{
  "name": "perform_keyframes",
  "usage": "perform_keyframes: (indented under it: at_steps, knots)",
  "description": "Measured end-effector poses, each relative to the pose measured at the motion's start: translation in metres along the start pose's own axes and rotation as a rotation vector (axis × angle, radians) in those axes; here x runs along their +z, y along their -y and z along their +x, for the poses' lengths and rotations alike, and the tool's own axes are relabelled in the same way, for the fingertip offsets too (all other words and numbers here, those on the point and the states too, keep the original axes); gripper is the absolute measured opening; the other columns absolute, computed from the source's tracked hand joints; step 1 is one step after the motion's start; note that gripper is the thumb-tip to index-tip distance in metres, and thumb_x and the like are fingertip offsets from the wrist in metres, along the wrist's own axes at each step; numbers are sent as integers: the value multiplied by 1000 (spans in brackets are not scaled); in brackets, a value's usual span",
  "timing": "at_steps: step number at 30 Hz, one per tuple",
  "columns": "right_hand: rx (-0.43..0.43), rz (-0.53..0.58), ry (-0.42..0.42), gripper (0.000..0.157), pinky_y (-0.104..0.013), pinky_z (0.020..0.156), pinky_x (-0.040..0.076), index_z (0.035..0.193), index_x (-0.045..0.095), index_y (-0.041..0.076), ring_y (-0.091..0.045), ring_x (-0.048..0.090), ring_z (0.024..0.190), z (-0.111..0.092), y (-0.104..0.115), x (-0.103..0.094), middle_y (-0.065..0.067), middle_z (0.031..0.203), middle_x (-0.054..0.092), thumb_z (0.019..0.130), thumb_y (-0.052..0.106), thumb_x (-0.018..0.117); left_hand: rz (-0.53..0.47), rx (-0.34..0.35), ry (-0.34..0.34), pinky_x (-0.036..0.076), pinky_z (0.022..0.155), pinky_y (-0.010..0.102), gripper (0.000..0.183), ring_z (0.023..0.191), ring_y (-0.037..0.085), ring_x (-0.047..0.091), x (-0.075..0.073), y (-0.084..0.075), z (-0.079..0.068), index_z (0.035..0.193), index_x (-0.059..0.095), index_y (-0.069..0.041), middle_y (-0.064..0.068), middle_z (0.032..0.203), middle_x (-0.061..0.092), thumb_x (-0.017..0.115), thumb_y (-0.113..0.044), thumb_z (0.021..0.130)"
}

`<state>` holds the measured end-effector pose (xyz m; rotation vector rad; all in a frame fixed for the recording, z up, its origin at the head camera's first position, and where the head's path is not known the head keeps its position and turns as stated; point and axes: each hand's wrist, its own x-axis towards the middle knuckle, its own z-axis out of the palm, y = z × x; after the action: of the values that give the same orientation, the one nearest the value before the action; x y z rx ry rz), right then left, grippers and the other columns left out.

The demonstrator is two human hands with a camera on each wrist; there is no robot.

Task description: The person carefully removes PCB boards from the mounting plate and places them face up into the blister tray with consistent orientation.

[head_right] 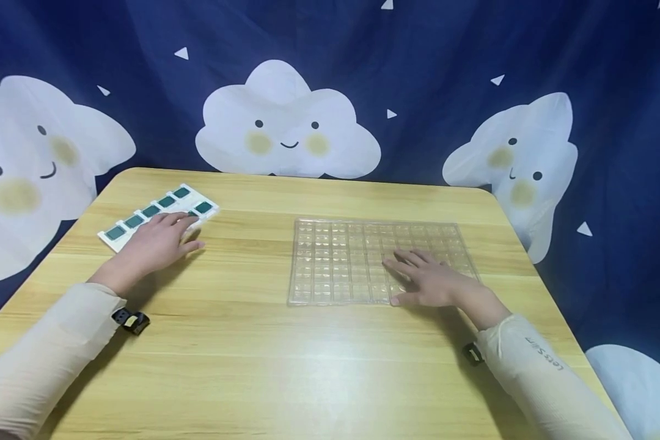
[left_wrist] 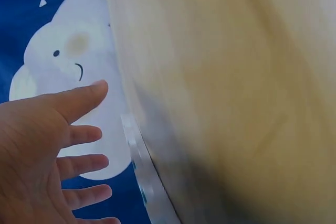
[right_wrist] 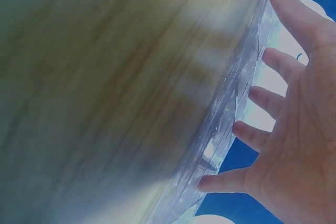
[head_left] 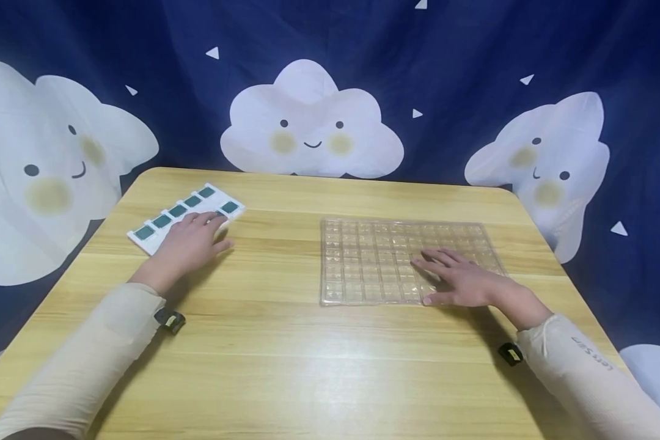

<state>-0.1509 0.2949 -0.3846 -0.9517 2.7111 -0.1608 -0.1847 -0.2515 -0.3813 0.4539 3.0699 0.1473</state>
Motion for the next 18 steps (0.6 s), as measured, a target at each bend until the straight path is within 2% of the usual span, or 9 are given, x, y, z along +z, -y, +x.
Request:
perform_keyframes:
  at_steps: [9, 14, 18]
  knots:
    - [-1, 3, 5, 87, -71, 107, 23, 154, 33, 16, -48, 19, 141, 0, 1, -1, -19, 157, 24, 86, 65, 58, 6, -13, 48, 29, 98, 73, 64, 130, 56, 27, -3, 22, 0, 146, 42, -4, 30, 146, 34, 58, -40, 96]
    - [-1, 4, 4, 87, -71, 106, 23, 154, 33, 15, -48, 19, 141, 0, 1, -1, -19, 157, 24, 87, 65, 58, -23, -23, 66, 24, 103, 73, 66, 130, 57, 25, -3, 34, 0, 147, 39, -2, 33, 146, 32, 57, -41, 96]
    - [1, 4, 8, 87, -71, 106, 23, 154, 32, 16, -48, 18, 141, 0, 1, -1, -19, 157, 23, 87, 66, 57, -23, -26, 101, 22, 106, 71, 73, 130, 58, 25, -3, 41, -2, 148, 33, 4, 36, 144, 32, 54, -45, 97]
